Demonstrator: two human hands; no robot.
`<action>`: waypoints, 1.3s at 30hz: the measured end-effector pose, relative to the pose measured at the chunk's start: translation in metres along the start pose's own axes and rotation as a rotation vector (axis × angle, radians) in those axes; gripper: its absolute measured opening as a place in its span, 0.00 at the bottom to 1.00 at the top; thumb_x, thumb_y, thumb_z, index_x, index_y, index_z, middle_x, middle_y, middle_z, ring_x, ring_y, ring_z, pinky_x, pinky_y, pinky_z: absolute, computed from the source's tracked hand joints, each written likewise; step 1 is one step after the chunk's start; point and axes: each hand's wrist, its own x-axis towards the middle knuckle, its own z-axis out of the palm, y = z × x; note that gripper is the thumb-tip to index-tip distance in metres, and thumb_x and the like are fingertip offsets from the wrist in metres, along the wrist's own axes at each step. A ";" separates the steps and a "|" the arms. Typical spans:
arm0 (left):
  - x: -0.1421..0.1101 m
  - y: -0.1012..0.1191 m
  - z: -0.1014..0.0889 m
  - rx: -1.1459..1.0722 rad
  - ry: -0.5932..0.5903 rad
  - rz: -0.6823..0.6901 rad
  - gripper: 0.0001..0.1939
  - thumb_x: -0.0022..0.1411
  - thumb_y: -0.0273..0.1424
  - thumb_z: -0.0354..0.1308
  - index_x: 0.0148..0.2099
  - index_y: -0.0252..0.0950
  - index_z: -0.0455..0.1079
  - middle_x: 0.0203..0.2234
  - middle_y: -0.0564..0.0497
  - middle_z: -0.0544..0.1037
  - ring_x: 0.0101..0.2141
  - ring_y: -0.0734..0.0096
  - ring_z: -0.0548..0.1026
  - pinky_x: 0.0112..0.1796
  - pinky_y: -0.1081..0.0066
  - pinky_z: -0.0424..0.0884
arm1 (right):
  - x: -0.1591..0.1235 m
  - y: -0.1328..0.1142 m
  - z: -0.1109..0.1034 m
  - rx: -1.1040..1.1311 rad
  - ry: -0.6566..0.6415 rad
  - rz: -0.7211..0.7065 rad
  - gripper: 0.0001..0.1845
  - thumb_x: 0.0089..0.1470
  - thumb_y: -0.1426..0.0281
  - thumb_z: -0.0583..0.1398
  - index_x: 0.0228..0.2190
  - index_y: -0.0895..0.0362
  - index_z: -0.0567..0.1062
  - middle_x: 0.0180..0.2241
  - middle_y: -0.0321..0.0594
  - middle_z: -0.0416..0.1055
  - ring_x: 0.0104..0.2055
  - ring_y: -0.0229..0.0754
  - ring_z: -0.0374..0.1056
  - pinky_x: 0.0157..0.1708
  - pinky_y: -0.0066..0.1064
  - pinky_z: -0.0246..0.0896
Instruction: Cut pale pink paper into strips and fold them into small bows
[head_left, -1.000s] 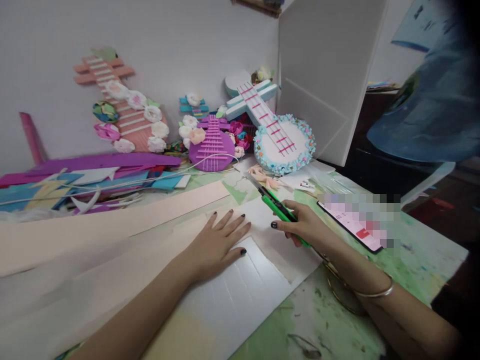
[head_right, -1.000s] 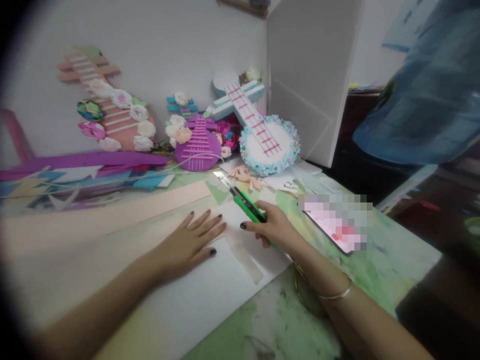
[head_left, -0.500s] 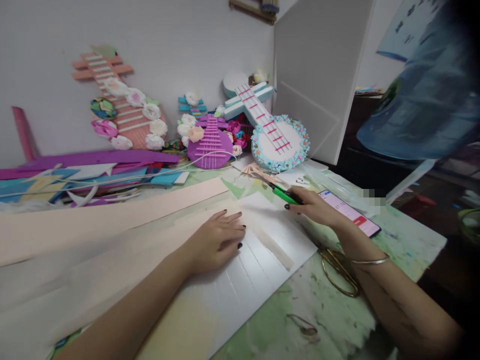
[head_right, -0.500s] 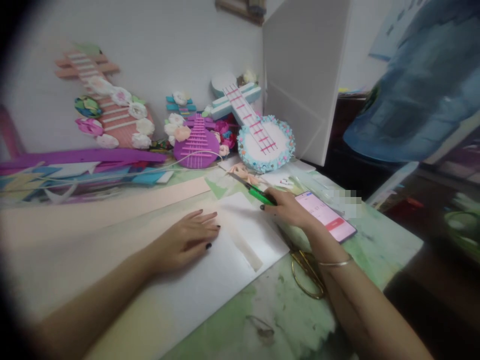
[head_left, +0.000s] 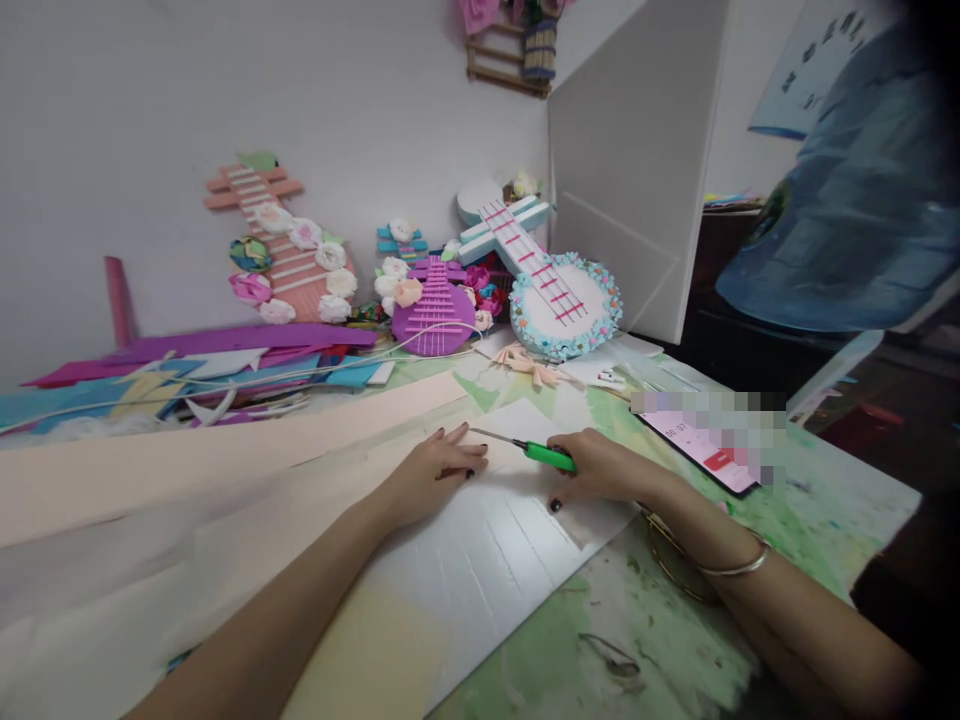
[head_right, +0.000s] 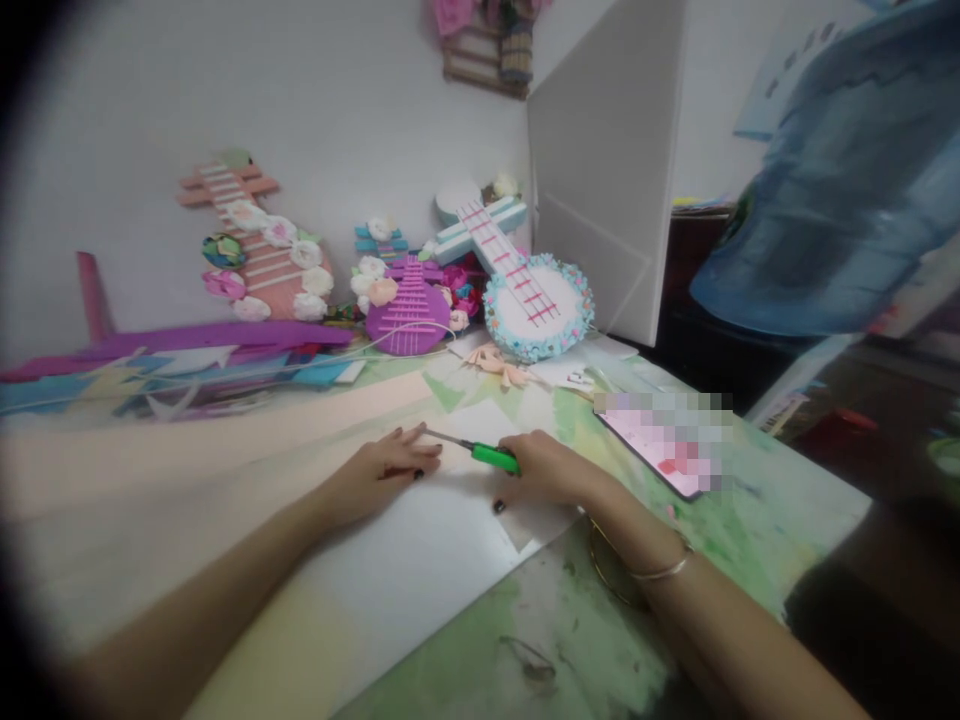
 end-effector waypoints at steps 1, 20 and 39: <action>0.000 -0.001 -0.001 0.004 -0.012 -0.010 0.16 0.65 0.29 0.48 0.49 0.44 0.73 0.55 0.51 0.69 0.63 0.54 0.52 0.60 0.42 0.46 | 0.000 0.001 0.000 0.003 -0.001 -0.003 0.19 0.37 0.58 0.69 0.24 0.55 0.67 0.24 0.37 0.69 0.26 0.40 0.64 0.23 0.28 0.50; -0.002 -0.016 -0.001 -0.215 0.112 -0.098 0.22 0.58 0.28 0.50 0.54 0.36 0.70 0.57 0.47 0.67 0.61 0.61 0.59 0.61 0.53 0.54 | 0.001 0.053 -0.035 -0.079 0.205 -0.151 0.15 0.44 0.64 0.66 0.36 0.56 0.78 0.32 0.39 0.74 0.34 0.43 0.66 0.35 0.30 0.55; -0.001 -0.013 0.004 -0.236 0.144 -0.118 0.19 0.55 0.28 0.50 0.46 0.36 0.76 0.53 0.45 0.72 0.60 0.58 0.62 0.60 0.51 0.55 | 0.005 0.057 -0.030 -0.146 0.200 -0.162 0.16 0.45 0.79 0.59 0.38 0.55 0.76 0.37 0.39 0.76 0.40 0.45 0.69 0.39 0.32 0.57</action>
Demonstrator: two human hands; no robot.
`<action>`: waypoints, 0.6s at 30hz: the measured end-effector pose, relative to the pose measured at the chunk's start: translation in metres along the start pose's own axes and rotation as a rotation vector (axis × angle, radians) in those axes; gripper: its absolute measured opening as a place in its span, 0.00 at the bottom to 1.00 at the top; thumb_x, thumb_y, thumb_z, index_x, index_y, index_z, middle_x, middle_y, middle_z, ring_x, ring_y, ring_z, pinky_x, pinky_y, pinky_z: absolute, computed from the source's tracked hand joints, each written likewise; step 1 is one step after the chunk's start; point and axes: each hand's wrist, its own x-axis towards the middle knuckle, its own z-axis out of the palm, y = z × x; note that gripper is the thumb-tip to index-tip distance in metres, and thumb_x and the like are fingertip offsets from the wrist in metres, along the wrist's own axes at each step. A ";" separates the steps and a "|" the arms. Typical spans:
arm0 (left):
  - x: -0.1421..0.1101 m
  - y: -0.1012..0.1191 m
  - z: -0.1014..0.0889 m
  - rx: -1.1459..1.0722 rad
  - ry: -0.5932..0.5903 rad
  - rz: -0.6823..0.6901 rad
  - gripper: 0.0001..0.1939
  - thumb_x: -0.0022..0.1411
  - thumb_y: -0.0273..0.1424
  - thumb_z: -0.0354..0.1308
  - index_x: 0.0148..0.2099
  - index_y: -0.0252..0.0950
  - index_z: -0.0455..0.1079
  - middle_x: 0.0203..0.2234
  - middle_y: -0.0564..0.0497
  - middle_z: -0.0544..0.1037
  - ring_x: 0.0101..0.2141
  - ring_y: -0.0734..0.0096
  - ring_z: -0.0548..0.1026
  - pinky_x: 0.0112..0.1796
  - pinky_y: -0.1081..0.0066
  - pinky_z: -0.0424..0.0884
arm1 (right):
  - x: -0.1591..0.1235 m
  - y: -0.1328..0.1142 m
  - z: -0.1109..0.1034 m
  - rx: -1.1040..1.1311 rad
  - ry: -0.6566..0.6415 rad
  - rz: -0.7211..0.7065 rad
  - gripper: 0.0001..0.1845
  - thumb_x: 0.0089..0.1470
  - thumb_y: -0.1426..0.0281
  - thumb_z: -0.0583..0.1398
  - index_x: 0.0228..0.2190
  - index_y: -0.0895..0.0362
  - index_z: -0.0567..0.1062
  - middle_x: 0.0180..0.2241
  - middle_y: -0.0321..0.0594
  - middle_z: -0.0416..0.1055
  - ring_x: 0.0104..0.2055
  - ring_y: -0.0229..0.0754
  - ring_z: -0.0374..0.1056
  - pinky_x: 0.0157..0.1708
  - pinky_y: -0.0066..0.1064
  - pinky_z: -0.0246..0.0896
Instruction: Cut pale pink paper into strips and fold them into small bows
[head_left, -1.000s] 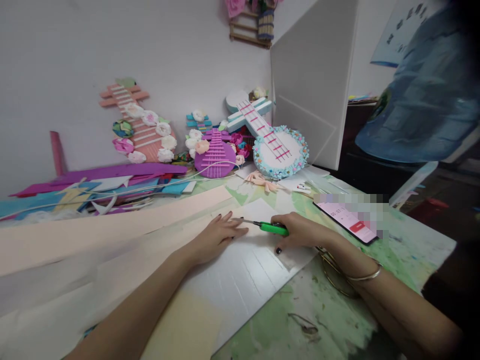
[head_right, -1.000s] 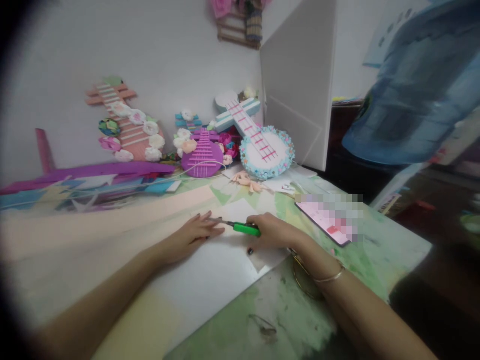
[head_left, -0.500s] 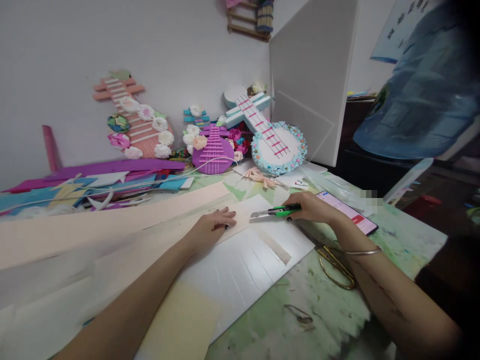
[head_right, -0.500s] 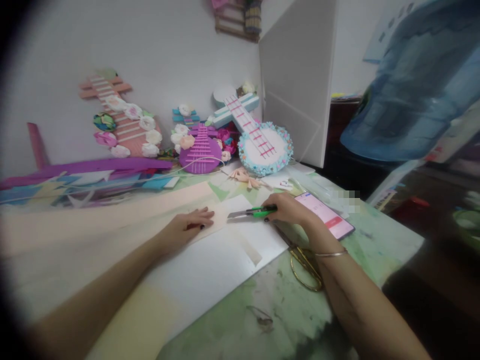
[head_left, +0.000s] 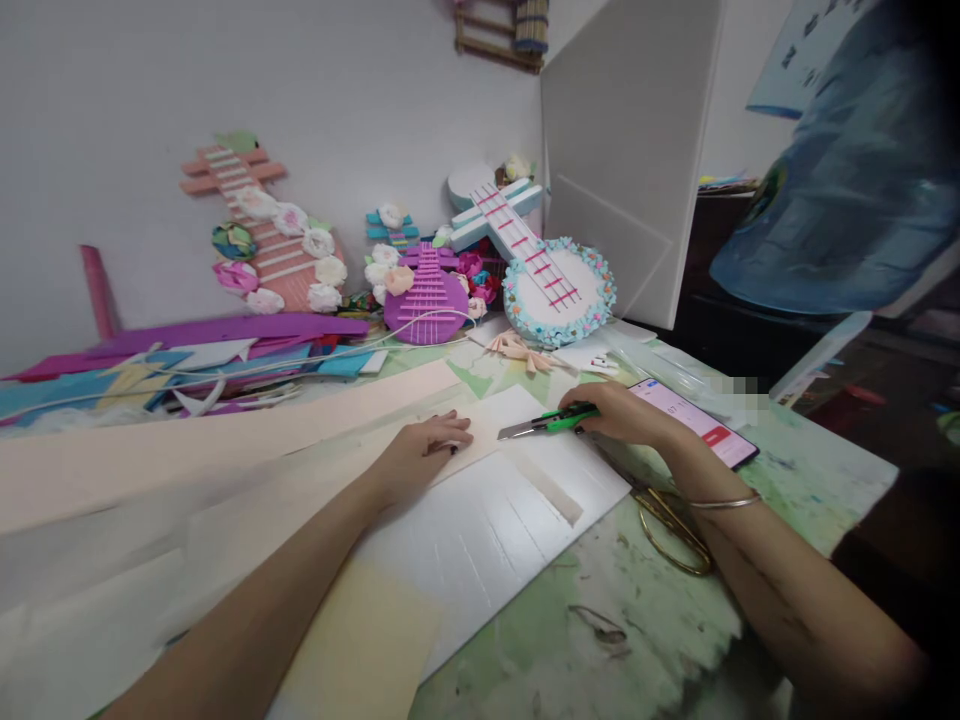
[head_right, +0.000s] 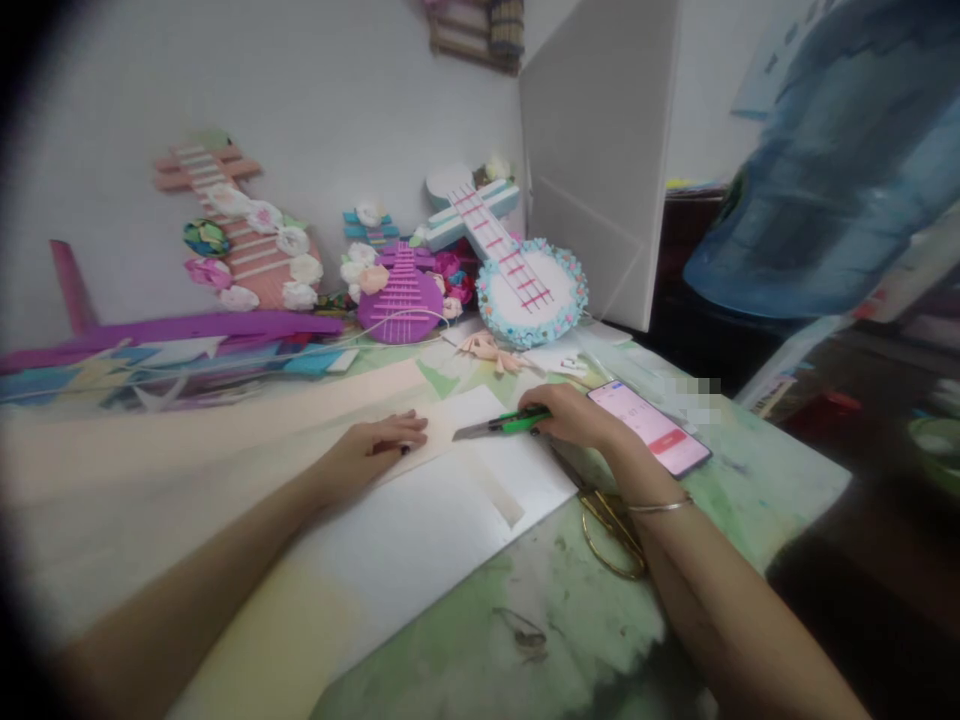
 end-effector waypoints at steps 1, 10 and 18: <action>0.000 0.000 0.000 -0.001 -0.003 -0.003 0.19 0.55 0.28 0.50 0.46 0.35 0.76 0.53 0.45 0.72 0.60 0.58 0.62 0.60 0.52 0.55 | 0.000 0.000 0.000 -0.003 0.004 -0.004 0.17 0.45 0.79 0.58 0.38 0.55 0.76 0.38 0.39 0.76 0.40 0.45 0.69 0.40 0.32 0.57; -0.001 -0.002 0.001 0.006 0.015 0.004 0.19 0.55 0.27 0.49 0.45 0.37 0.76 0.53 0.47 0.73 0.59 0.60 0.62 0.60 0.52 0.56 | 0.001 -0.001 0.005 0.017 0.009 -0.047 0.19 0.46 0.80 0.57 0.41 0.55 0.75 0.40 0.39 0.75 0.42 0.45 0.68 0.43 0.33 0.59; 0.000 -0.002 0.001 -0.014 0.025 0.006 0.20 0.54 0.26 0.48 0.46 0.37 0.76 0.52 0.45 0.73 0.59 0.60 0.63 0.59 0.52 0.56 | 0.003 -0.002 0.009 0.035 0.019 -0.095 0.20 0.47 0.80 0.56 0.43 0.56 0.74 0.41 0.41 0.74 0.43 0.44 0.68 0.43 0.33 0.60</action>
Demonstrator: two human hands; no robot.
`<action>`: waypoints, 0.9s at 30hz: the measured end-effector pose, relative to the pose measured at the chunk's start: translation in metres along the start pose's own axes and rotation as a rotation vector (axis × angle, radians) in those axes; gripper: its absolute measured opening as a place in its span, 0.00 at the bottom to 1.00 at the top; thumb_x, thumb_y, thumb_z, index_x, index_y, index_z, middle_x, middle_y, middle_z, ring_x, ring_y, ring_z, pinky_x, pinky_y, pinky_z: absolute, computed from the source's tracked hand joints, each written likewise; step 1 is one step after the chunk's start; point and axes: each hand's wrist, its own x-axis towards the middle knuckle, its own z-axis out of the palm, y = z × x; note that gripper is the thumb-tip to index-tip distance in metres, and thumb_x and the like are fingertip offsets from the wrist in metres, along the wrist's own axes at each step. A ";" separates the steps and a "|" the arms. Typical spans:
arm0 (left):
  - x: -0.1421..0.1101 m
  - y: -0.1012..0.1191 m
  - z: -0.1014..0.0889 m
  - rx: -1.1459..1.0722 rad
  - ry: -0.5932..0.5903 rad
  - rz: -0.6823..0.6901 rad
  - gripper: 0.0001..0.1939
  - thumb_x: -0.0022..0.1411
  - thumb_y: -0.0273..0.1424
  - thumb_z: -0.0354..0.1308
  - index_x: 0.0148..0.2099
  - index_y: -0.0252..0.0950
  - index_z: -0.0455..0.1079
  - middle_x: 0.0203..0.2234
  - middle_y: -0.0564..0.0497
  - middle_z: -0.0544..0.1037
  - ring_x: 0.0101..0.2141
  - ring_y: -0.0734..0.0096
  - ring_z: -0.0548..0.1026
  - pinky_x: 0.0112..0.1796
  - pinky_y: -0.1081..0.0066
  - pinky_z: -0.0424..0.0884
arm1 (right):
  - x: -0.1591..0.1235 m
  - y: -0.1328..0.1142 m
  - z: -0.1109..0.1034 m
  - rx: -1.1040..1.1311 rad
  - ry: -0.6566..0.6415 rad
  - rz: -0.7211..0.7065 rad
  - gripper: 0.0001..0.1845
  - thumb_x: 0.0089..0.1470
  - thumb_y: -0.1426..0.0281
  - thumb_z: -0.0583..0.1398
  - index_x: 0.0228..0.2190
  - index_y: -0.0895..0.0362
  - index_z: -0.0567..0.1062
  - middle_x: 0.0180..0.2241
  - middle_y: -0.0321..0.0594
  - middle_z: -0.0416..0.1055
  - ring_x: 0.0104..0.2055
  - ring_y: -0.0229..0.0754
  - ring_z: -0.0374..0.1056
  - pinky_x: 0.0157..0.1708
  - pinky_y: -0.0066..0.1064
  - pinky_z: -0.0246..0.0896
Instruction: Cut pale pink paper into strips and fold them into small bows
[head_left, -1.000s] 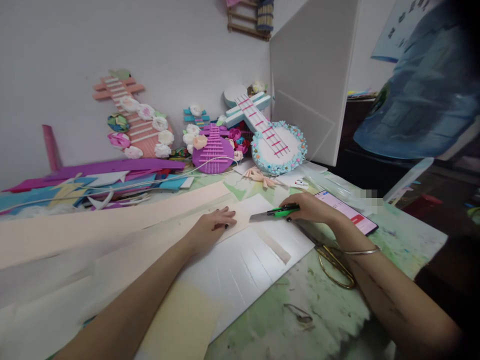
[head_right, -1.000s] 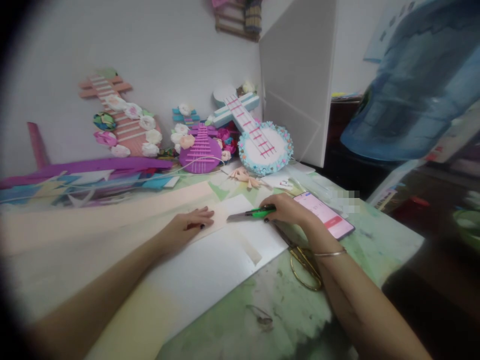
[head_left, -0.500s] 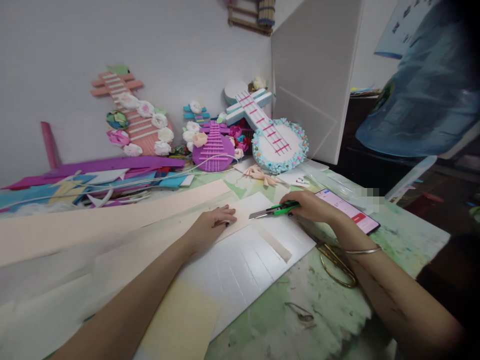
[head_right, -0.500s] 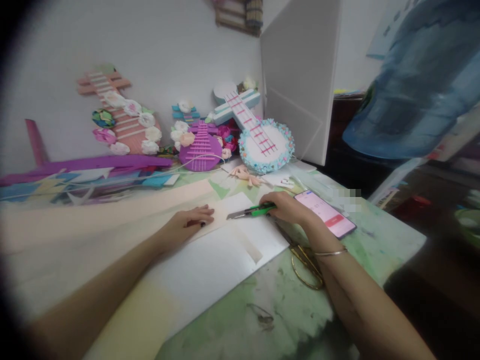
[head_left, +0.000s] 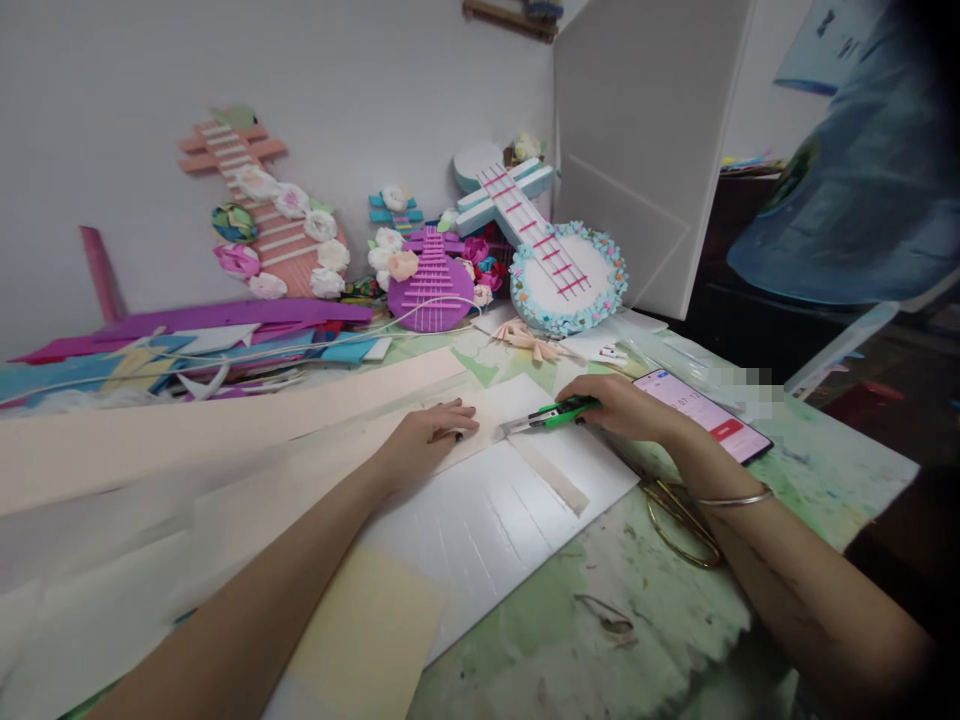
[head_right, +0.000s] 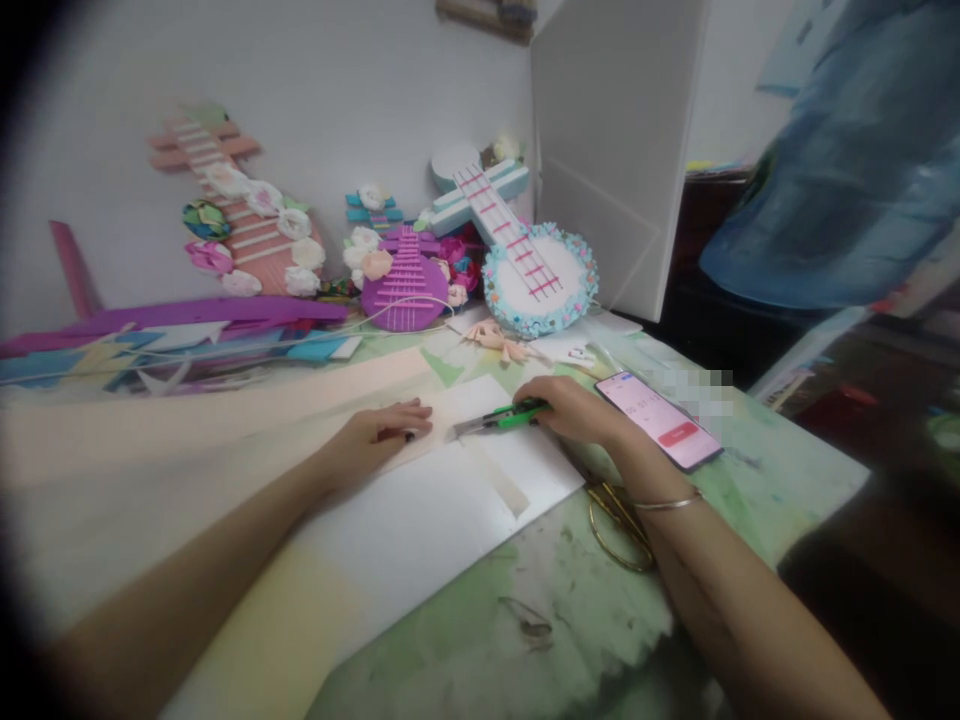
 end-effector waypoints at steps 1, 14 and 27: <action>0.000 0.000 0.000 -0.001 0.000 -0.001 0.20 0.54 0.25 0.48 0.46 0.36 0.76 0.52 0.45 0.73 0.59 0.60 0.63 0.59 0.52 0.56 | 0.000 0.000 0.000 0.003 -0.005 -0.009 0.20 0.47 0.80 0.56 0.43 0.56 0.74 0.41 0.41 0.74 0.43 0.44 0.68 0.44 0.33 0.60; 0.000 -0.001 0.001 -0.002 0.024 0.010 0.19 0.57 0.28 0.49 0.47 0.36 0.76 0.52 0.45 0.73 0.58 0.60 0.64 0.59 0.55 0.58 | 0.004 -0.005 0.003 -0.005 0.014 -0.021 0.19 0.47 0.80 0.56 0.41 0.56 0.75 0.39 0.42 0.73 0.42 0.45 0.67 0.43 0.34 0.59; -0.001 0.004 0.002 0.315 -0.038 0.067 0.19 0.67 0.35 0.45 0.54 0.43 0.72 0.60 0.49 0.64 0.60 0.61 0.61 0.60 0.56 0.55 | 0.007 -0.007 0.007 -0.014 0.033 -0.027 0.22 0.46 0.81 0.56 0.43 0.54 0.76 0.41 0.42 0.73 0.43 0.46 0.68 0.45 0.35 0.60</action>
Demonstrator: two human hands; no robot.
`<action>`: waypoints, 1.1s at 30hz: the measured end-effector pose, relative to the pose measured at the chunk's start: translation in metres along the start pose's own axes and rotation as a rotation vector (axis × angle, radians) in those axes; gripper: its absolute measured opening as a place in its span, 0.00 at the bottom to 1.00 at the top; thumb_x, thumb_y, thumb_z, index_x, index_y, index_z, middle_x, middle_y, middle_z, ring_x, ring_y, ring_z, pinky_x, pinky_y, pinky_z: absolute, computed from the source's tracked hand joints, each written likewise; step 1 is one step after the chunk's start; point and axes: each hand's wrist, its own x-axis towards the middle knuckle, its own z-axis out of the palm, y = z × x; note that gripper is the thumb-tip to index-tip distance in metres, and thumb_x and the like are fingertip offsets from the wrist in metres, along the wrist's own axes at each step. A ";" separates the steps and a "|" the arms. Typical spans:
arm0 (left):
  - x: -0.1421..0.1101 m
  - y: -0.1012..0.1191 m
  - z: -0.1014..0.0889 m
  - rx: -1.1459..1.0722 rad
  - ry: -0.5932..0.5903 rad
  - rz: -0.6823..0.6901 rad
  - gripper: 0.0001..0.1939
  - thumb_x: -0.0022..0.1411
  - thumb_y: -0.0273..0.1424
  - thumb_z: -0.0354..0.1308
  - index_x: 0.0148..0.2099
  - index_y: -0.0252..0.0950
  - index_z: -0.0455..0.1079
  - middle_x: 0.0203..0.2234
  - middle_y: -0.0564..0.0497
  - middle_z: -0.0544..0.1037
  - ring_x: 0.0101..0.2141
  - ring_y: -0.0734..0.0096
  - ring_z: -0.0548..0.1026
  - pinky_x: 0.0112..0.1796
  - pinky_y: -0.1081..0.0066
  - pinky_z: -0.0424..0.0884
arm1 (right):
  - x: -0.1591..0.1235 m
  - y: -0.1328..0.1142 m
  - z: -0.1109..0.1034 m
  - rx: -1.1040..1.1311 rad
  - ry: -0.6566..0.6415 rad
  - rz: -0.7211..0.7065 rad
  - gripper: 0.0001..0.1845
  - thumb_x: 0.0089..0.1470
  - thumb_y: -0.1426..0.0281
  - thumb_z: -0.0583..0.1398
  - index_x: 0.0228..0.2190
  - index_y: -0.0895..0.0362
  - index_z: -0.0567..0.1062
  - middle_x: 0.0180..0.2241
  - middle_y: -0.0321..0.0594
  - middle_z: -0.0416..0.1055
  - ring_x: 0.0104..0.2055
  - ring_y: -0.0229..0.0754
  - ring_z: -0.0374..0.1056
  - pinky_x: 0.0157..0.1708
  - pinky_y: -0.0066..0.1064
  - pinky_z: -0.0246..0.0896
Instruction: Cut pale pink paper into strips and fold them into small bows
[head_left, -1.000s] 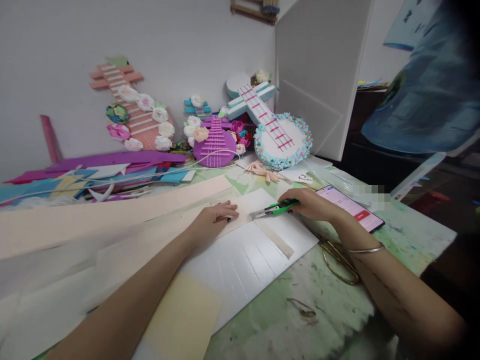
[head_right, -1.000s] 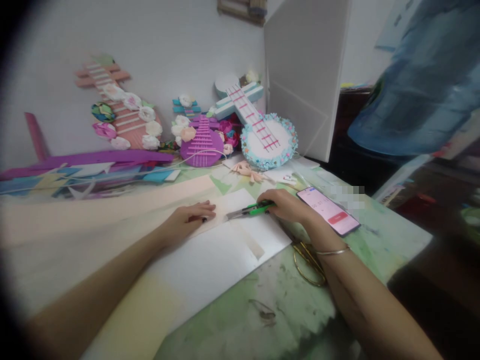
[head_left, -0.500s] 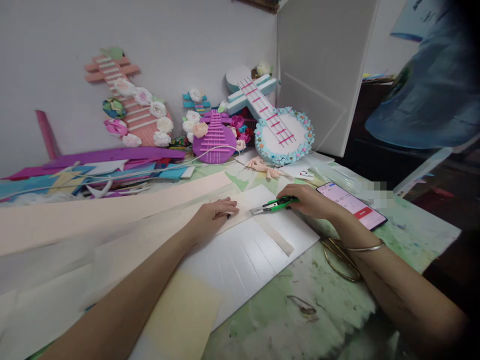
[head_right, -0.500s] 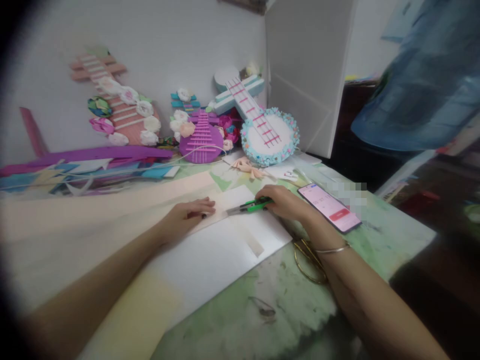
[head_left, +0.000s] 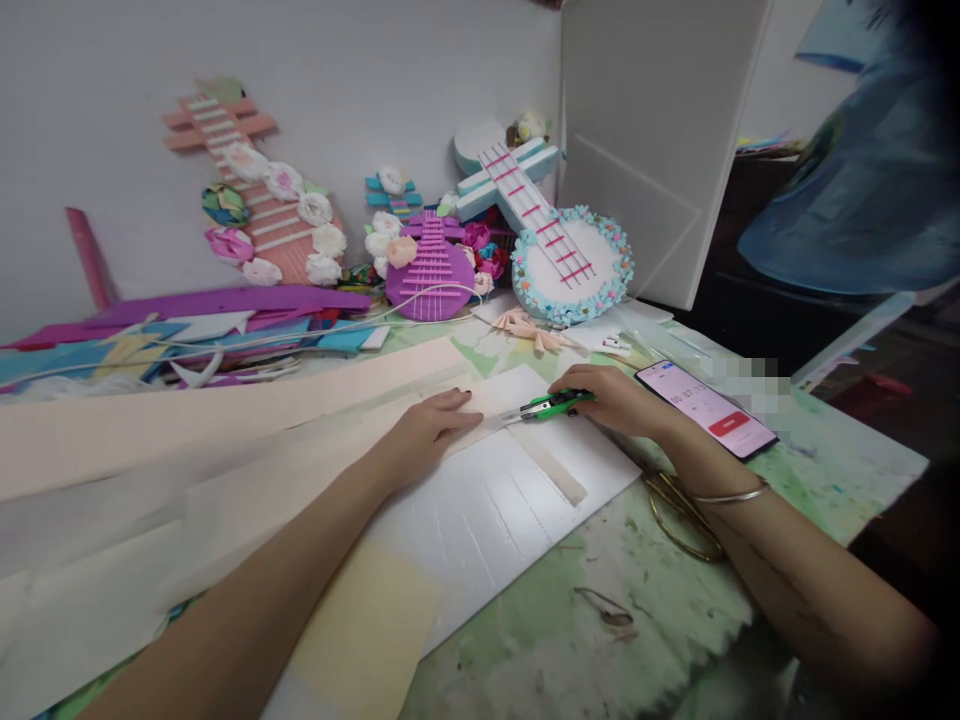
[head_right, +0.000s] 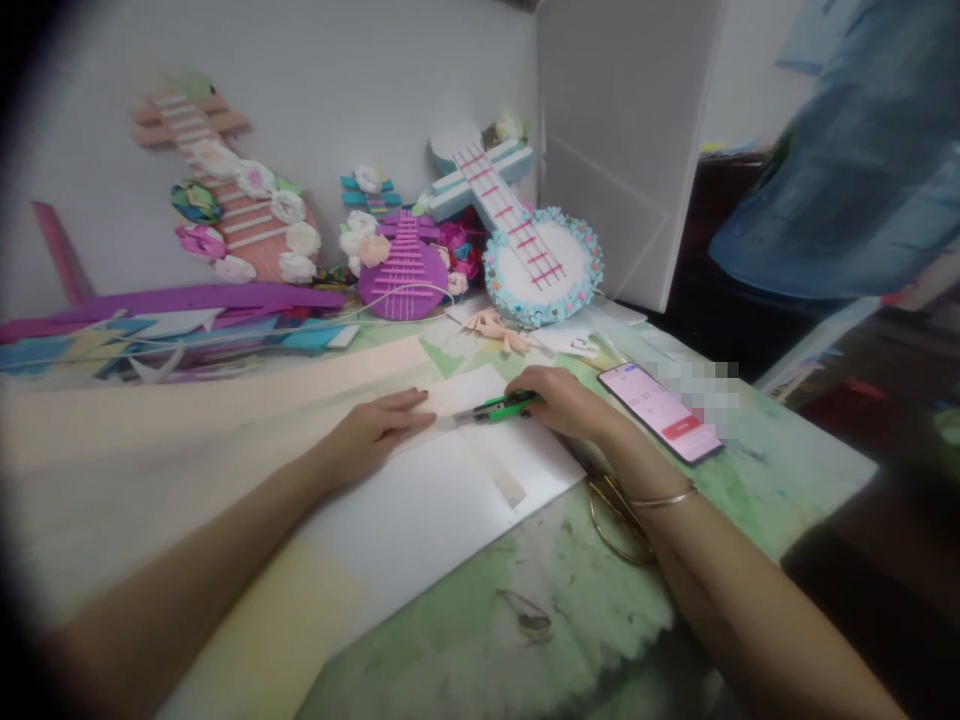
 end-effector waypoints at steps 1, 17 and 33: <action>0.000 -0.001 0.000 0.018 0.011 0.002 0.19 0.68 0.36 0.45 0.54 0.42 0.72 0.59 0.48 0.64 0.60 0.60 0.61 0.60 0.56 0.56 | 0.000 0.000 0.000 -0.005 0.006 0.003 0.22 0.47 0.81 0.56 0.43 0.54 0.76 0.42 0.42 0.73 0.43 0.46 0.68 0.45 0.35 0.60; 0.000 -0.003 0.003 0.017 0.047 -0.037 0.20 0.68 0.40 0.44 0.52 0.42 0.74 0.59 0.49 0.66 0.61 0.57 0.59 0.61 0.54 0.54 | 0.010 0.007 0.014 -0.022 0.150 -0.052 0.19 0.50 0.80 0.57 0.43 0.54 0.78 0.43 0.43 0.75 0.44 0.45 0.70 0.46 0.35 0.57; 0.002 -0.007 0.003 0.065 0.018 -0.051 0.19 0.67 0.35 0.45 0.53 0.45 0.73 0.58 0.51 0.66 0.61 0.56 0.59 0.60 0.51 0.55 | 0.016 0.006 0.018 -0.037 0.169 -0.106 0.19 0.51 0.79 0.56 0.42 0.53 0.79 0.41 0.43 0.77 0.42 0.45 0.71 0.46 0.38 0.58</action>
